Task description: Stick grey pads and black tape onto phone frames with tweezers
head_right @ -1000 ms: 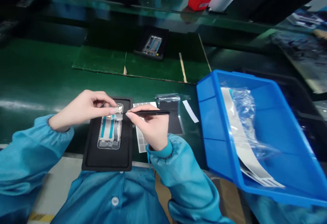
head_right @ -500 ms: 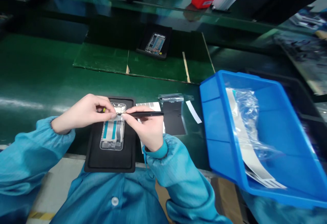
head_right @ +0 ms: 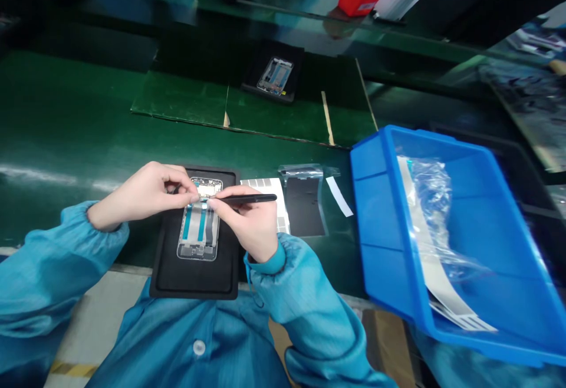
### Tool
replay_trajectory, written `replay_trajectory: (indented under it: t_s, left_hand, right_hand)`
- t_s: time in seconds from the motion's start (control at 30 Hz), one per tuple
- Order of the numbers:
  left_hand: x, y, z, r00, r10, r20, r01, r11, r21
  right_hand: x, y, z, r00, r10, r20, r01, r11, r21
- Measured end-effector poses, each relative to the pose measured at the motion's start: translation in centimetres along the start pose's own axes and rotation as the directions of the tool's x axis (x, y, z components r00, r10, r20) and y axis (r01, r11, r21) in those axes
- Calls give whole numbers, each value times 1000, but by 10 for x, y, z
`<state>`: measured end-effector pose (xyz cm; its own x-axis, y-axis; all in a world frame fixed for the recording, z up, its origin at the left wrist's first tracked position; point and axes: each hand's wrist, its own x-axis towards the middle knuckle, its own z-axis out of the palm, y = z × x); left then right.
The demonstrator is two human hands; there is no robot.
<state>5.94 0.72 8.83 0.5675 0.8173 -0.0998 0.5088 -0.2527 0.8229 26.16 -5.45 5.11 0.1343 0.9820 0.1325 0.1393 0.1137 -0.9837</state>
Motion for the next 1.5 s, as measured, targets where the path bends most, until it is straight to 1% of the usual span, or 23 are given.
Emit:
replay_trajectory:
  t_s: [0.07,0.1,0.13,0.17,0.2,0.27,0.3,0.37,0.5,0.63,0.77,0.87,1.33,1.5]
  left_hand:
    - [-6,-4,-1,997,-13,-77,18,998,68]
    - [-12,-8,-2,994,8,-111,7,992,129]
    - [-19,-12,-1,993,51,-106,-30,980,198]
    - [-27,-17,1,993,107,-55,-89,960,266]
    - [-35,-22,3,987,158,37,-161,933,323]
    - [-50,-32,11,950,206,236,-287,873,395]
    - [-56,-36,15,934,203,295,-319,847,425]
    - [-62,-40,25,925,197,324,-341,809,480]
    - [-62,-40,39,914,265,307,-389,786,480]
    - [-60,-43,41,906,327,269,-419,785,456]
    - [-59,-53,38,930,334,157,-368,822,434]
    - [-57,-59,37,943,319,97,-326,818,475]
    - [-55,-59,38,944,316,90,-317,804,503]
    - [-55,-59,38,943,321,89,-321,803,502]
  right_hand:
    - [-1,1,0,999,11,-36,-11,1000,13]
    - [-2,2,0,998,24,-59,-23,999,25]
    - [-3,3,1,995,44,-84,-41,998,36]
    - [-4,5,1,992,74,-104,-69,997,45]
    - [-5,7,2,987,111,-117,-106,993,49]
    - [-6,13,5,975,192,-111,-188,981,53]
    - [-7,16,8,969,226,-99,-222,974,52]
    - [-8,21,13,961,270,-65,-269,963,34]
    - [-8,27,21,953,298,-55,-301,953,-45]
    - [-7,25,24,954,296,-36,-299,949,-101]
    - [-7,24,23,955,294,-28,-295,950,-100]
    - [-8,24,22,956,290,-30,-292,952,-96]
    - [-7,25,22,959,284,-15,-283,949,-141]
    - [-7,26,21,957,289,-13,-289,951,-111]
